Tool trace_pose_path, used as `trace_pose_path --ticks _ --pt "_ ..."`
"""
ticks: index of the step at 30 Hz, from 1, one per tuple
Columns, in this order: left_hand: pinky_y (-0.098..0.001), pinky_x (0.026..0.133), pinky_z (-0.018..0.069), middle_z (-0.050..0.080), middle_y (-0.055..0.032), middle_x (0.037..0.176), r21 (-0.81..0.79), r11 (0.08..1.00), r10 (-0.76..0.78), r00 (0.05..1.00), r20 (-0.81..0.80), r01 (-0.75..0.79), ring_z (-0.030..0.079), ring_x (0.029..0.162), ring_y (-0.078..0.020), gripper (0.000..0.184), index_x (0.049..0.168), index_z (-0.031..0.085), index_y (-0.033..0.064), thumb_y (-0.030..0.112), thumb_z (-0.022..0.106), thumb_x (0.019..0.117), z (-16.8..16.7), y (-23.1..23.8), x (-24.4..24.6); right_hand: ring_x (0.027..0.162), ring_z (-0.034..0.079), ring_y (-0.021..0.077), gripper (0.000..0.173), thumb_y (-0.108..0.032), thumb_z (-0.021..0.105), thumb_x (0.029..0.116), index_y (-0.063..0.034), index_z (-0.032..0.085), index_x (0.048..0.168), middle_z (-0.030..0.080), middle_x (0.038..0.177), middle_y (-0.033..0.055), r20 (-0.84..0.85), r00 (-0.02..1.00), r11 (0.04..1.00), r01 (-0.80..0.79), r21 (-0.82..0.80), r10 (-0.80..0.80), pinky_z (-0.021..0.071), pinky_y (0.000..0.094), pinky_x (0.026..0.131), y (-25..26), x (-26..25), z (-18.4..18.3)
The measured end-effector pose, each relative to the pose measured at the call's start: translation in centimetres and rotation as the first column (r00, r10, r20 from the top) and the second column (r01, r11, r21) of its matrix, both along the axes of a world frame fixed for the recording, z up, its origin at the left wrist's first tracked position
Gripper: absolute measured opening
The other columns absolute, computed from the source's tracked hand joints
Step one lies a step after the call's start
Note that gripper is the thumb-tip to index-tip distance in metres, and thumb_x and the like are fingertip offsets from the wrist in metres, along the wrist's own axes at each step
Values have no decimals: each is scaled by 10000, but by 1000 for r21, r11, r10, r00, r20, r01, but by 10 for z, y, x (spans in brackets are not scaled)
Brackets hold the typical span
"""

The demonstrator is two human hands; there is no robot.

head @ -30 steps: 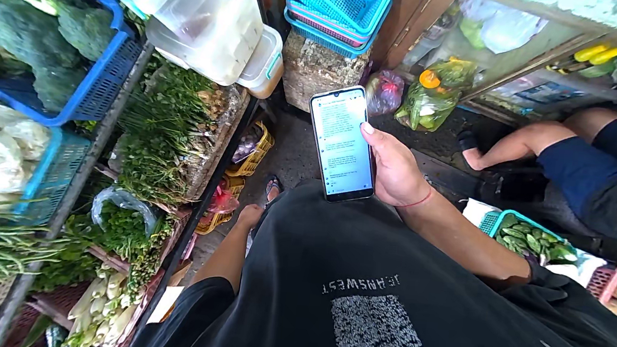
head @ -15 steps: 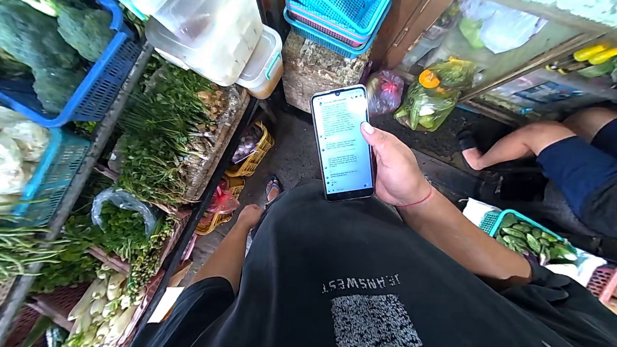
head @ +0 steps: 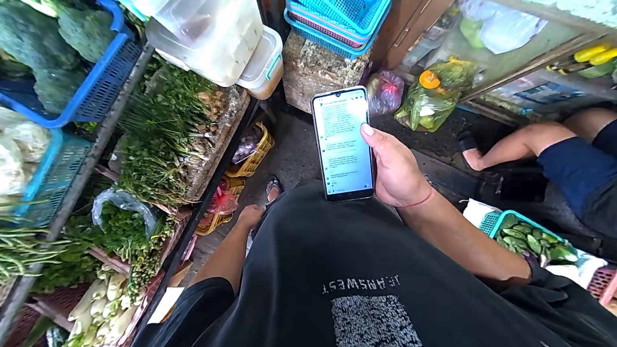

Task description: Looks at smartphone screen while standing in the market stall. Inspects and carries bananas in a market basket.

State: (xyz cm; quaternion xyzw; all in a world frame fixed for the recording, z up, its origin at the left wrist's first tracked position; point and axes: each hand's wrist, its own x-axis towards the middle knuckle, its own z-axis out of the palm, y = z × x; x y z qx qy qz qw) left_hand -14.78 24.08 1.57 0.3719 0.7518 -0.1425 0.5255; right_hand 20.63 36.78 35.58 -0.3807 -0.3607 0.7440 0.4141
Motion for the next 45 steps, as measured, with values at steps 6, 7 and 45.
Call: trace_pose_path --ticks 6,7,45 --pt "-588 909 516 680 -220 1158 -5 1000 -5 1000 -12 5 670 1044 -357 479 1192 680 42 453 485 1042 -1 1 1 974 734 197 481 -402 302 1123 -80 630 1267 730 1106 113 0 1000 1000 -6 4 6 635 404 828 1 0 0" --pt "-586 909 518 680 -221 1158 -6 1000 -6 1000 -11 6 671 1043 -357 484 1196 679 40 455 482 1045 -2 1 0 974 734 199 478 -398 303 1123 -77 629 1263 729 1104 115 -2 1000 1000 -6 4 6 635 405 828 1 0 0" --pt "-588 899 522 688 -211 1143 0 1000 -4 1000 -15 4 674 1038 -356 475 1196 689 55 463 511 1028 -10 2 -2 938 740 190 439 -370 341 1122 -70 642 1230 735 1066 116 -14 1000 1000 -5 -4 5 639 389 805 5 -1 0"
